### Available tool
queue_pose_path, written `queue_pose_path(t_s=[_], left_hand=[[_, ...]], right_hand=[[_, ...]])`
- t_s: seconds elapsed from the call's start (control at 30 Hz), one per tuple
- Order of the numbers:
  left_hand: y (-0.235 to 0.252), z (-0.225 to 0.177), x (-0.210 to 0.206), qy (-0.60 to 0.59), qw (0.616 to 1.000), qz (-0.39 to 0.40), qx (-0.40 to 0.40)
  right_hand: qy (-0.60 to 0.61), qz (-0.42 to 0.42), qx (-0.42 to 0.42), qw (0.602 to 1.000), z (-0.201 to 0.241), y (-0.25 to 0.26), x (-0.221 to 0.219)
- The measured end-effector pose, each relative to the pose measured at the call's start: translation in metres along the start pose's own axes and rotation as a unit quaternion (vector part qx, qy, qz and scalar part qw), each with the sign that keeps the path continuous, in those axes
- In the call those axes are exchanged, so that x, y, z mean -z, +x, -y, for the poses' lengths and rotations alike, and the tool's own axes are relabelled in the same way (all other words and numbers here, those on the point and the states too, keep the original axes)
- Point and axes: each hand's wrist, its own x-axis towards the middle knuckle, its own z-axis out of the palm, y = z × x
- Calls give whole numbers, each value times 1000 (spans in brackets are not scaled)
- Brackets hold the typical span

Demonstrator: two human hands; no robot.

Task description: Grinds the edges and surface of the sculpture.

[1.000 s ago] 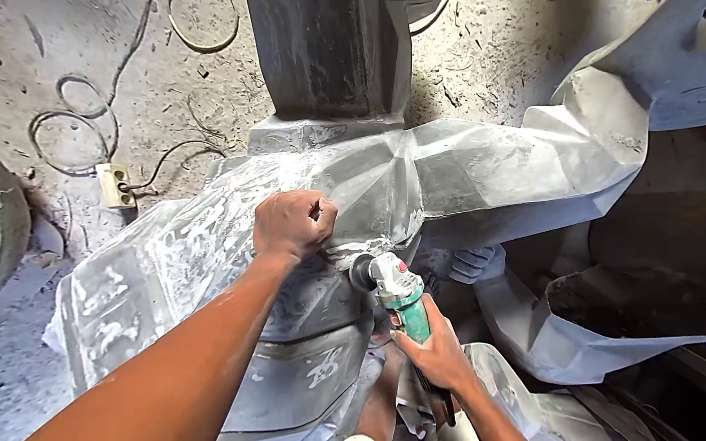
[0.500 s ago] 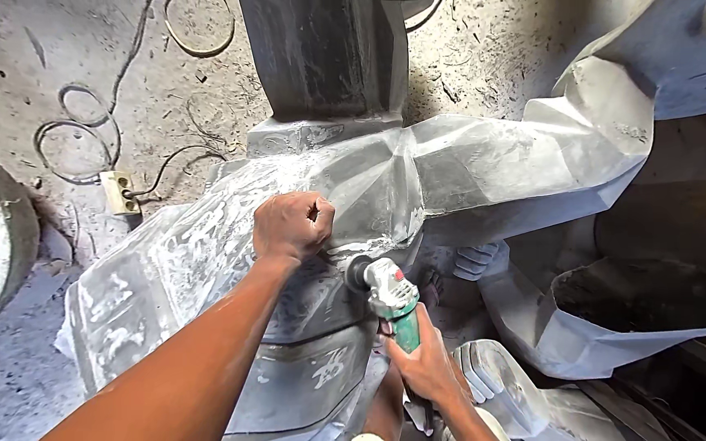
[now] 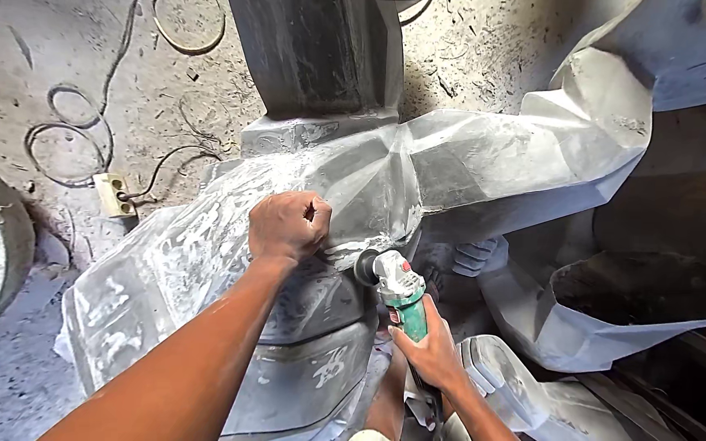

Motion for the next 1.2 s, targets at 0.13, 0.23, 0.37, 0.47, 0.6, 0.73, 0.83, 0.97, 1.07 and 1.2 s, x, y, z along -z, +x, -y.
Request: queue_pose_path(t_s=[0.13,0.23,0.37,0.47,0.6,0.73,0.83,0.97,1.07,1.2], left_hand=[[0,0,1,1,1000,3,0],[0,0,0,5,1000,5,1],[0,0,0,6,1000,6,0],[0,0,-1,8,1000,5,1],[1,1,-1,9,1000,7,0],[1,0,0,6,1000,13,3],[1,1,0,10,1000,11,4],[1,1,-1,6,1000,14,4],[1,2,-2,8,1000,14,3],[1,1,-2,10,1000,8,-1]], right_hand=[[-5,-26,-42,999,-4,4,2],[-23,-12,-16,1000,0,2,5],[-55,1,-8,998,9,-5,7],[-38,-9,-37,999,8,-2,10],[-45,14,-15,999,8,3,17],[-36,4,-34,999,6,9,23],[28,11,-75,997,1,17,26],[91,18,-71,993,3,22,24],[75,19,-70,995,5,25,25],[73,12,-68,995,-10,17,33]])
